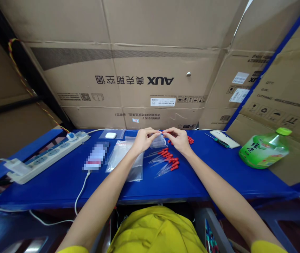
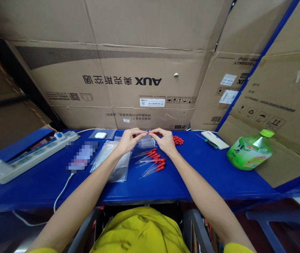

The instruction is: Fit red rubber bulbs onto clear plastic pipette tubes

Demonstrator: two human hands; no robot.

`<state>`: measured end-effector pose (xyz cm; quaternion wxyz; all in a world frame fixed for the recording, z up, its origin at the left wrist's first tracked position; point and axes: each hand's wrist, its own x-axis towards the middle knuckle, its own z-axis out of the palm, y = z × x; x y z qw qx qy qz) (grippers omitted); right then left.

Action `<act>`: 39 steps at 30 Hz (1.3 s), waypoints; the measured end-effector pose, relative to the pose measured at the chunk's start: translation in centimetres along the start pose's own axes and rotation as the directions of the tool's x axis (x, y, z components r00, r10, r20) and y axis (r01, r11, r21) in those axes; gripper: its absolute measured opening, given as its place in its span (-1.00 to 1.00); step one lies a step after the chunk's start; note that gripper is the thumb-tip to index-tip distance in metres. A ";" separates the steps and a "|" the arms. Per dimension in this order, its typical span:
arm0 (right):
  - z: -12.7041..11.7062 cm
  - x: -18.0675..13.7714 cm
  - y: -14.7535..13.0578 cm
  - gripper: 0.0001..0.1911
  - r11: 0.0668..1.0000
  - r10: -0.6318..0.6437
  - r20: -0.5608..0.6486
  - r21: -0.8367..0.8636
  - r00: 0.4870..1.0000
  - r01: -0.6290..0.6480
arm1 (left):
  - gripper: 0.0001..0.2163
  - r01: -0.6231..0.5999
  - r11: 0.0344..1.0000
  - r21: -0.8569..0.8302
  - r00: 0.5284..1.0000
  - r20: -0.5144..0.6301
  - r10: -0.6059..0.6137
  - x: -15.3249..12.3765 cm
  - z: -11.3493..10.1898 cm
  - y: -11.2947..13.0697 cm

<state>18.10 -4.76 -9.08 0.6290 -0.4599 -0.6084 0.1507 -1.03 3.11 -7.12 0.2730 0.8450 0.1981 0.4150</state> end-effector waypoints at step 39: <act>0.7 0.5 -0.4 -0.67 0.986 0.078 -0.085 0.152 0.993 -0.064 | -0.61 0.122 0.289 -0.950 0.848 -0.052 -0.528 0.5 1.6 1.8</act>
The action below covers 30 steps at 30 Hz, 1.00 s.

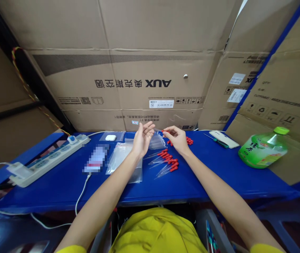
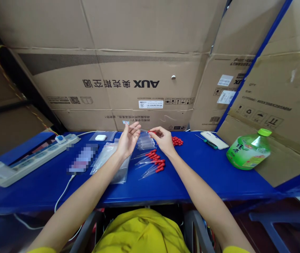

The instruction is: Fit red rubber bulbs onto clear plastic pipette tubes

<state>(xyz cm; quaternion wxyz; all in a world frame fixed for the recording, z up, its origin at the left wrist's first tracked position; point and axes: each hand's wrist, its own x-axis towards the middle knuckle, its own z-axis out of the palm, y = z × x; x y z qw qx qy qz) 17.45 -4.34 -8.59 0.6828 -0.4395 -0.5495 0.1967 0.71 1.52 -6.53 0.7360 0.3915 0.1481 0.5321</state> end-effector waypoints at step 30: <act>1.1 -1.8 0.0 -0.67 0.995 -0.038 0.156 -0.081 0.987 0.051 | -0.57 0.066 0.990 -0.124 0.984 0.172 -0.044 -1.7 1.0 1.1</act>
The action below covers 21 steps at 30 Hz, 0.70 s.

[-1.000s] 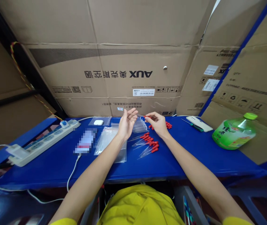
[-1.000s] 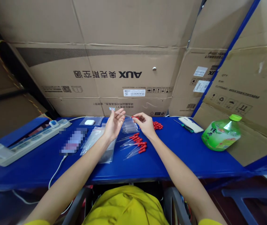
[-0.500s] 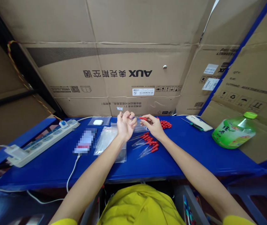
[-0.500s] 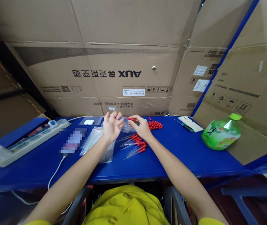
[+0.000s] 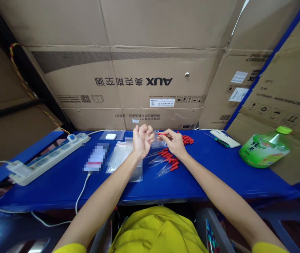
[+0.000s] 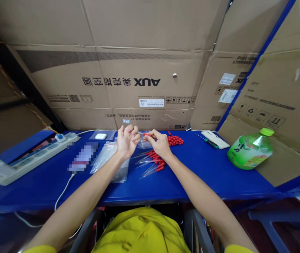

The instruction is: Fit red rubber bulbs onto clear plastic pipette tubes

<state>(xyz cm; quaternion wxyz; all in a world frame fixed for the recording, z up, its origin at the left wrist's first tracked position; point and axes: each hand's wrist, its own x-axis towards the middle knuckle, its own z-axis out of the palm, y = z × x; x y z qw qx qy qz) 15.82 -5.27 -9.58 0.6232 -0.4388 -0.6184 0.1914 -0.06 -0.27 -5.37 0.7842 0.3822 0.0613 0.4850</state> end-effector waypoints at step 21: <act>-0.1 -0.2 -0.6 -0.71 0.997 -0.023 -0.027 -0.079 0.999 0.021 | -0.60 0.054 0.998 -0.021 0.998 0.036 -0.053 -0.2 -0.1 0.0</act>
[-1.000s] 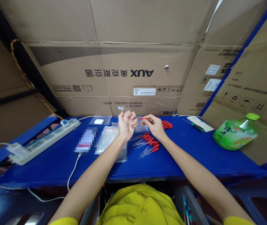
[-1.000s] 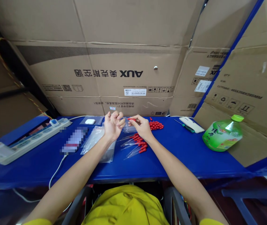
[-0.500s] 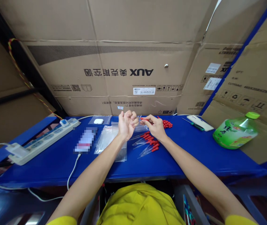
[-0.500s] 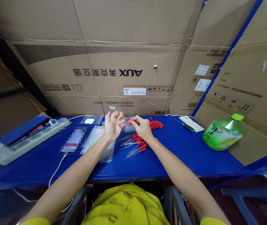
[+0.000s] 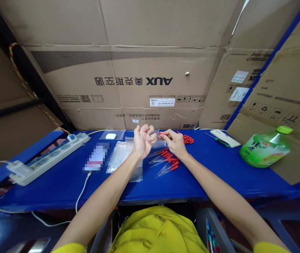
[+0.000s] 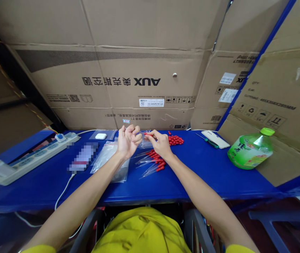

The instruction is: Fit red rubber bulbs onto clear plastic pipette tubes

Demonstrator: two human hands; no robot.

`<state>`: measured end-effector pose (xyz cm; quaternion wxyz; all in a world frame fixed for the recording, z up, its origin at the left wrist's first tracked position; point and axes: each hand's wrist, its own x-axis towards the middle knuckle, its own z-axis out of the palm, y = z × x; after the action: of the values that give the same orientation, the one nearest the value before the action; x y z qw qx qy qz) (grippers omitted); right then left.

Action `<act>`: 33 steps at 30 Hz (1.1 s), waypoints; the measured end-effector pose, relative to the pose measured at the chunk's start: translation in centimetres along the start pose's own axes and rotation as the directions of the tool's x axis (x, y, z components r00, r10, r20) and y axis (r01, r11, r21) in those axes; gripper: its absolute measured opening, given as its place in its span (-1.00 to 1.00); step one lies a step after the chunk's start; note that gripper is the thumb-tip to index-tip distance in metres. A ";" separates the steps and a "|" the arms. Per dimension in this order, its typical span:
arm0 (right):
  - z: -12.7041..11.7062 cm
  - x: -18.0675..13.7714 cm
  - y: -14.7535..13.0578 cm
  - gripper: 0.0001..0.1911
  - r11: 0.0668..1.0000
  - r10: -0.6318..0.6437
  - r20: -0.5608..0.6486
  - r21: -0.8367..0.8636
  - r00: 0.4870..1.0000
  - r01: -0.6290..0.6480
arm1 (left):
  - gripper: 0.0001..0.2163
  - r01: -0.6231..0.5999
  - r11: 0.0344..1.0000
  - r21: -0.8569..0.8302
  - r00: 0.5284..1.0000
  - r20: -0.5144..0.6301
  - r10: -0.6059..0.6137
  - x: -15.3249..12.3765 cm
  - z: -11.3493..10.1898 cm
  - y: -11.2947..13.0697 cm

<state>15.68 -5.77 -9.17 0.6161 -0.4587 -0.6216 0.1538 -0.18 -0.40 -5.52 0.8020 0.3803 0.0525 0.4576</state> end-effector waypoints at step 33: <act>0.2 -0.5 -0.5 -0.73 0.907 -0.239 -0.004 -0.358 0.971 0.222 | -0.61 0.043 0.981 -0.190 0.999 0.030 -0.038 -0.1 0.1 -0.5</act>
<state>15.22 -6.37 -9.16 0.5517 -0.4893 -0.6739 -0.0458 0.11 -0.72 -5.78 0.8445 0.3066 0.0054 0.4390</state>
